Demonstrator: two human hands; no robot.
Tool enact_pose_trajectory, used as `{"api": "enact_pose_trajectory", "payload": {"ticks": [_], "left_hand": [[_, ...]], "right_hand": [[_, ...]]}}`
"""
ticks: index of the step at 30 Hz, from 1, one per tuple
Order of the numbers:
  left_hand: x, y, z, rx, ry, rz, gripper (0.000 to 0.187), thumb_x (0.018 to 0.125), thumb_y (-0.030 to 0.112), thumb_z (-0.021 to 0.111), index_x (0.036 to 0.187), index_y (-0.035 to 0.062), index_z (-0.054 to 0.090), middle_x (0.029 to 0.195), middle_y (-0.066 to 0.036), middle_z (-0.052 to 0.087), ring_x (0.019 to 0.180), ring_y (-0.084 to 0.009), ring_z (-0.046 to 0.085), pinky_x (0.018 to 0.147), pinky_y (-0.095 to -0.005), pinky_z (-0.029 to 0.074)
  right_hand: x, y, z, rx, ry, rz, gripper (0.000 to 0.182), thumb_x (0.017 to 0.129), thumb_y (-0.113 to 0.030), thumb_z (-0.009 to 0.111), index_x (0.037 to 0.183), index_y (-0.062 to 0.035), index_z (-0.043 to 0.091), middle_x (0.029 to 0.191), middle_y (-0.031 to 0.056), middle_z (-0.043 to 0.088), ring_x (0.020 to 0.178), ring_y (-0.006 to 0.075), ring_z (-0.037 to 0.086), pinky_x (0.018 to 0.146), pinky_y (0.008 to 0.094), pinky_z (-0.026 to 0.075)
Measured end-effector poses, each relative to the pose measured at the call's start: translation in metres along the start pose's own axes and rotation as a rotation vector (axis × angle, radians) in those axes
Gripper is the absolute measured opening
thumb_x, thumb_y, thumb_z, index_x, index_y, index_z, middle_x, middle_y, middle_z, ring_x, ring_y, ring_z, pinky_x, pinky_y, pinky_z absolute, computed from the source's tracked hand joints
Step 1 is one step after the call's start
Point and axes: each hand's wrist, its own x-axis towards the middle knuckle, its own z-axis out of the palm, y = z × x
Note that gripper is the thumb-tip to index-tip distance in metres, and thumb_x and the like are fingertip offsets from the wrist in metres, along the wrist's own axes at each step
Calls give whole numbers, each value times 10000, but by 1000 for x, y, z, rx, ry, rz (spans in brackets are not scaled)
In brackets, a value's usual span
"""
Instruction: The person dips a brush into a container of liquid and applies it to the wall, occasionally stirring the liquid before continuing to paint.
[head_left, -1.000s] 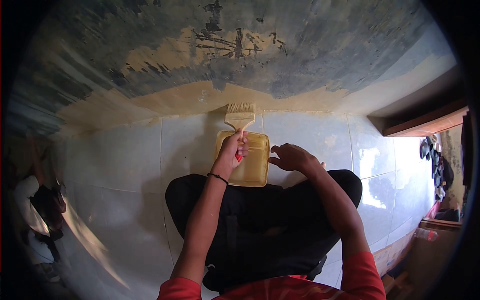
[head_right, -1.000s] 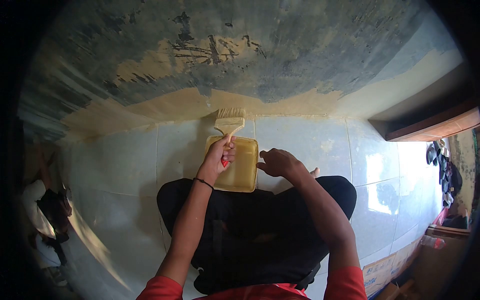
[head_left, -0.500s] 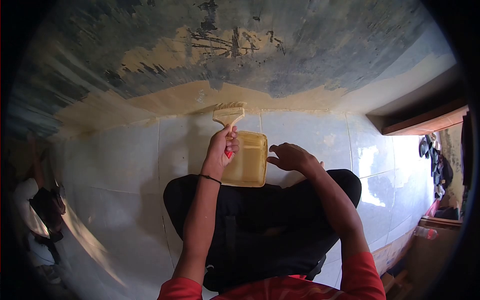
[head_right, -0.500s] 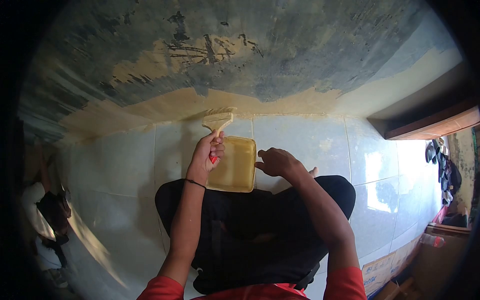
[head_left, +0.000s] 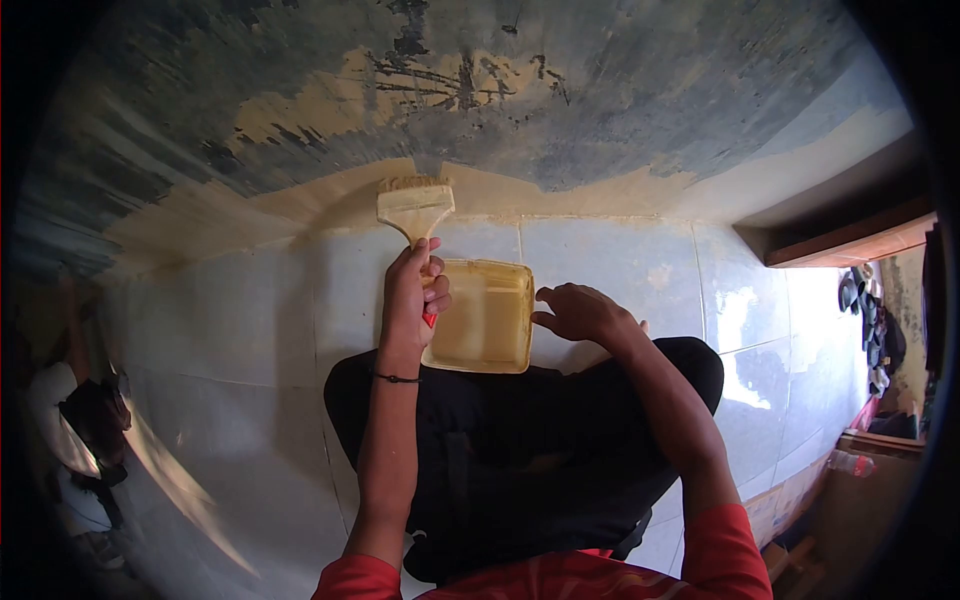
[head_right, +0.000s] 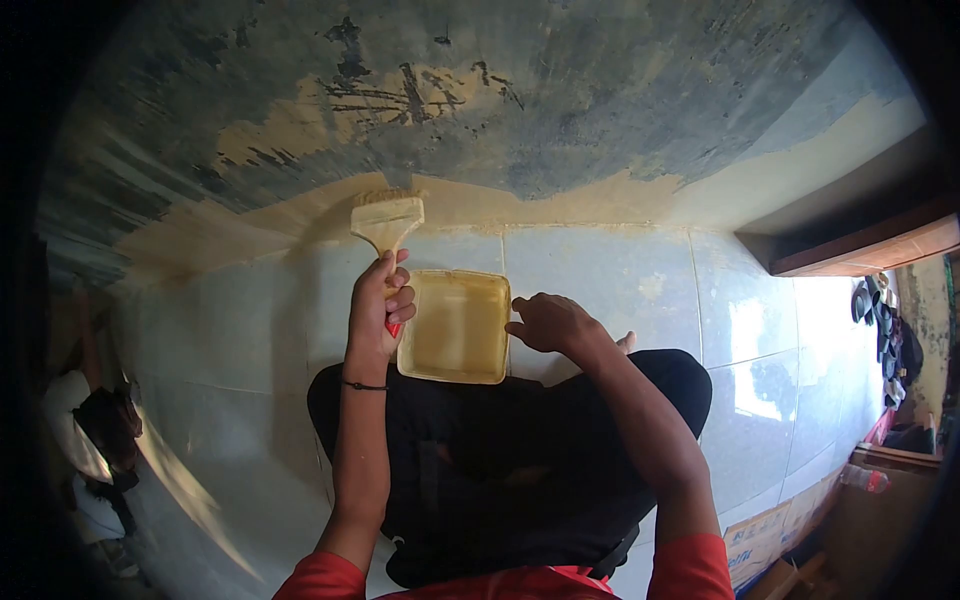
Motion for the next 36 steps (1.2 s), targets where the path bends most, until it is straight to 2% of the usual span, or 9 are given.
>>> {"api": "enact_pose_trajectory", "payload": {"ticks": [15, 36], "left_hand": [[-27, 26, 6, 64, -105, 172, 297, 967, 316, 452, 1103, 58, 510, 668, 22, 402, 408, -33, 278, 335, -186, 224], [-24, 24, 3, 67, -121, 170, 311, 962, 331, 463, 1111, 62, 512, 664, 20, 411, 407, -32, 284, 333, -185, 230]], "right_hand": [[0, -3, -1, -1, -5, 0, 438, 906, -363, 489, 1226, -68, 532, 1023, 191, 639, 1001, 348, 599, 889, 439, 461], [0, -1, 0, 2, 6, -9, 437, 907, -358, 488, 1226, -63, 534, 1002, 189, 648, 985, 347, 607, 880, 438, 466]]}}
